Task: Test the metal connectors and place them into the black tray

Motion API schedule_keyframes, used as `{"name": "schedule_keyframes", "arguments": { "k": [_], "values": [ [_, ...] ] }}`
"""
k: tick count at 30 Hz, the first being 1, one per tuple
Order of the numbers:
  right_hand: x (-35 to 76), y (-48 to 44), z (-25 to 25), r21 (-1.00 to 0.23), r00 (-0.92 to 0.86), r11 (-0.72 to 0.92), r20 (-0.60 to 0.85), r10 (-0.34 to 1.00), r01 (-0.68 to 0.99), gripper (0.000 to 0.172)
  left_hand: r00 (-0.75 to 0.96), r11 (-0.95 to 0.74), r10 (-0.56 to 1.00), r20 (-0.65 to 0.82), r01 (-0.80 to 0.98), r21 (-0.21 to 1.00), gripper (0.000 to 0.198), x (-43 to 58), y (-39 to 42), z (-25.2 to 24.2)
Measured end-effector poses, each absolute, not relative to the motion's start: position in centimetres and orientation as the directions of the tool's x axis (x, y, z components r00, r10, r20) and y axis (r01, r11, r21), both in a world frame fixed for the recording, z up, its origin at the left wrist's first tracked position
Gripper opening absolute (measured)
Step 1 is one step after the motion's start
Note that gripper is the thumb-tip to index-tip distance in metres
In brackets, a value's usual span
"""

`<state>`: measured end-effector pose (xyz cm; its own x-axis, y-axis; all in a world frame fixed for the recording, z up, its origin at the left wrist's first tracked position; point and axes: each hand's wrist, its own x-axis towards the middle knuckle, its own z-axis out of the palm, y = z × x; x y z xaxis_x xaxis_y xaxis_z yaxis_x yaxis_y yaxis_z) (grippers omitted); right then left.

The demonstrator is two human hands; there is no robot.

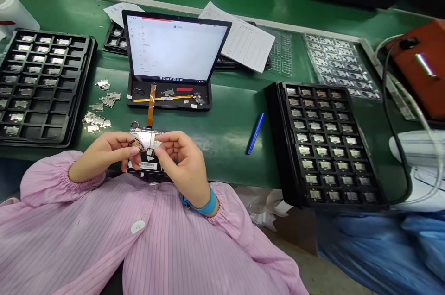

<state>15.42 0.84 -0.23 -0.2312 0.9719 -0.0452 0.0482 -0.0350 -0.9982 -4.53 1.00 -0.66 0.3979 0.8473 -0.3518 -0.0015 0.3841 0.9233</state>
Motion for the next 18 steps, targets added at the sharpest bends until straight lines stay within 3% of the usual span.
{"name": "schedule_keyframes", "arguments": {
  "k": [4, 9, 14, 18],
  "values": [
    [16.0, 0.7, -0.4, -0.997, -0.24, -0.076, -0.076, 0.968, 0.01, 0.017, 0.376, 0.316, 0.875, -0.304, 0.03, 0.948, 0.025, -4.0, 0.6, -0.9],
    [16.3, 0.5, -1.0, -0.995, -0.229, -0.095, -0.099, 0.968, 0.029, 0.018, 0.398, 0.352, 0.863, -0.312, -0.031, 0.935, 0.034, -3.7, 0.1, -1.4],
    [16.6, 0.2, -1.4, -0.996, -0.23, -0.09, -0.085, 0.969, -0.009, 0.024, 0.23, 0.357, 0.913, -0.337, -0.051, 0.933, 0.032, -3.1, -0.1, -1.3],
    [16.6, 0.0, -1.7, -0.998, -0.249, -0.067, -0.062, 0.967, -0.012, 0.024, 0.205, 0.371, 0.914, -0.35, -0.071, 0.926, 0.019, -2.7, -0.2, -0.9]
  ]
}}
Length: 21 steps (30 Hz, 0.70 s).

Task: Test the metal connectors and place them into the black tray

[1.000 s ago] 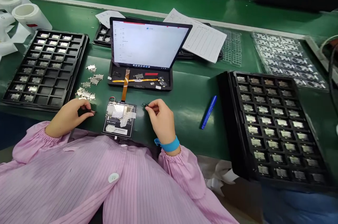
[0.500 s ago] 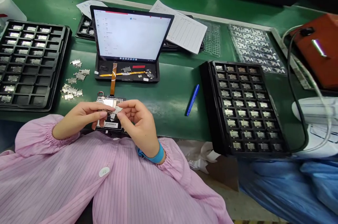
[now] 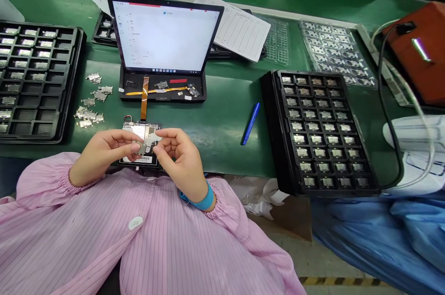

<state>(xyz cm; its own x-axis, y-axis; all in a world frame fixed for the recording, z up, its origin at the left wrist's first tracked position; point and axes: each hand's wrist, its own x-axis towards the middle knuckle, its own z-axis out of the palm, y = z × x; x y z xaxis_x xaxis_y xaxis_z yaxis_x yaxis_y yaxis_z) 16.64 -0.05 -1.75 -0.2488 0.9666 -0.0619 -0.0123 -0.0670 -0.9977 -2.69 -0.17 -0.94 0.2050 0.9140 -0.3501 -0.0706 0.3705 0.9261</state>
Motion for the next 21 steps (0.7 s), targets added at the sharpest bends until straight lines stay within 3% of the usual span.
{"name": "schedule_keyframes", "arguments": {
  "k": [12, 21],
  "values": [
    [16.5, -0.2, -2.3, -0.985, -0.291, -0.148, -0.117, 0.95, -0.086, 0.026, 0.259, 0.457, 0.865, -0.431, -0.048, 0.888, 0.021, -2.2, -0.7, -0.6],
    [16.2, 0.0, -3.3, -0.964, -0.306, -0.236, -0.188, 0.933, -0.126, 0.028, 0.264, 0.418, 0.88, -0.395, -0.035, 0.908, 0.023, -1.5, -0.5, -1.7]
  ]
}}
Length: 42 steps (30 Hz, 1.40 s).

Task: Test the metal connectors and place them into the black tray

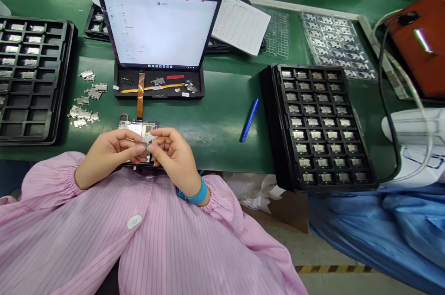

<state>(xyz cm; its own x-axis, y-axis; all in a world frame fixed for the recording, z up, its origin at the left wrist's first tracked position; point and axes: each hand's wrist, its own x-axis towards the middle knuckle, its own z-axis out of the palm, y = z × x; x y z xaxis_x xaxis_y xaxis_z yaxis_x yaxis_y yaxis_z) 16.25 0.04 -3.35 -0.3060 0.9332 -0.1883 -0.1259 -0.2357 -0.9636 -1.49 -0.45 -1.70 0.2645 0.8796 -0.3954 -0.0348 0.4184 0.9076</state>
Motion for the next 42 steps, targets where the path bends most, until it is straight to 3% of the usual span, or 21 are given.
{"name": "schedule_keyframes", "arguments": {
  "k": [3, 6, 9, 11, 13, 19, 42],
  "values": [
    [16.7, 0.6, -4.3, -0.975, -0.302, -0.215, -0.191, 0.934, -0.048, 0.018, 0.237, 0.329, 0.911, -0.336, 0.069, 0.942, 0.027, -1.7, -0.2, -2.5],
    [17.3, 1.8, -6.0, -0.981, -0.128, -0.19, -0.194, 0.973, 0.037, 0.017, 0.089, 0.075, 0.989, -0.116, 0.371, 0.926, 0.031, -2.3, 0.2, -3.9],
    [17.7, 3.1, -7.4, -0.976, -0.009, -0.199, -0.201, 0.98, 0.083, 0.02, 0.184, -0.291, 0.956, 0.229, 0.688, 0.665, 0.024, -2.8, 1.0, -5.5],
    [17.6, 3.7, -7.9, -0.976, -0.01, -0.201, -0.203, 0.979, 0.085, 0.021, 0.36, -0.482, 0.873, 0.329, 0.737, 0.473, 0.023, -2.8, 1.4, -6.3],
    [17.3, 4.1, -7.9, -0.976, -0.018, -0.196, -0.199, 0.98, 0.09, 0.02, 0.461, -0.565, 0.82, 0.34, 0.746, 0.353, 0.027, -2.6, 1.6, -6.8],
    [16.9, 4.3, -7.7, -0.972, -0.003, -0.207, -0.209, 0.978, 0.114, 0.018, 0.507, -0.596, 0.791, 0.343, 0.764, 0.247, 0.027, -2.4, 1.7, -7.0],
    [17.1, 4.2, -8.1, -0.97, -0.033, -0.195, -0.201, 0.979, 0.142, 0.018, 0.487, -0.565, 0.822, 0.295, 0.765, 0.31, 0.029, -2.4, 1.5, -6.9]
  ]
}}
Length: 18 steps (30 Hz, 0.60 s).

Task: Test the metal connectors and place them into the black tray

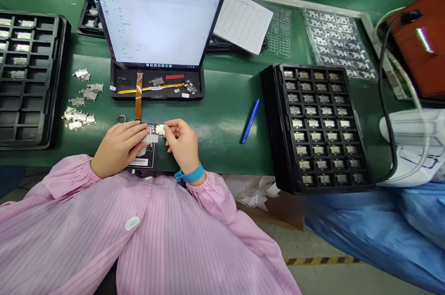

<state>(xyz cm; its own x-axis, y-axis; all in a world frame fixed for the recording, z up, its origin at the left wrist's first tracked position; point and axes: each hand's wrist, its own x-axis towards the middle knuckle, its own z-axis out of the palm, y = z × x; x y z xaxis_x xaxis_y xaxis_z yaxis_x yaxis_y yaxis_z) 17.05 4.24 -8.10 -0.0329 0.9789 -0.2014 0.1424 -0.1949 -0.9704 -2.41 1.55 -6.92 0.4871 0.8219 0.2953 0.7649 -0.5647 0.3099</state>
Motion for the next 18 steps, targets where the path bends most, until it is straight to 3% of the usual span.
{"name": "schedule_keyframes", "arguments": {
  "k": [18],
  "values": [
    [16.99, 4.14, -7.76, -0.971, 0.004, -0.213, -0.214, 0.977, 0.109, 0.019, 0.486, -0.555, 0.83, 0.274, 0.772, 0.31, 0.03, -2.22, 1.54, -6.76]
  ]
}}
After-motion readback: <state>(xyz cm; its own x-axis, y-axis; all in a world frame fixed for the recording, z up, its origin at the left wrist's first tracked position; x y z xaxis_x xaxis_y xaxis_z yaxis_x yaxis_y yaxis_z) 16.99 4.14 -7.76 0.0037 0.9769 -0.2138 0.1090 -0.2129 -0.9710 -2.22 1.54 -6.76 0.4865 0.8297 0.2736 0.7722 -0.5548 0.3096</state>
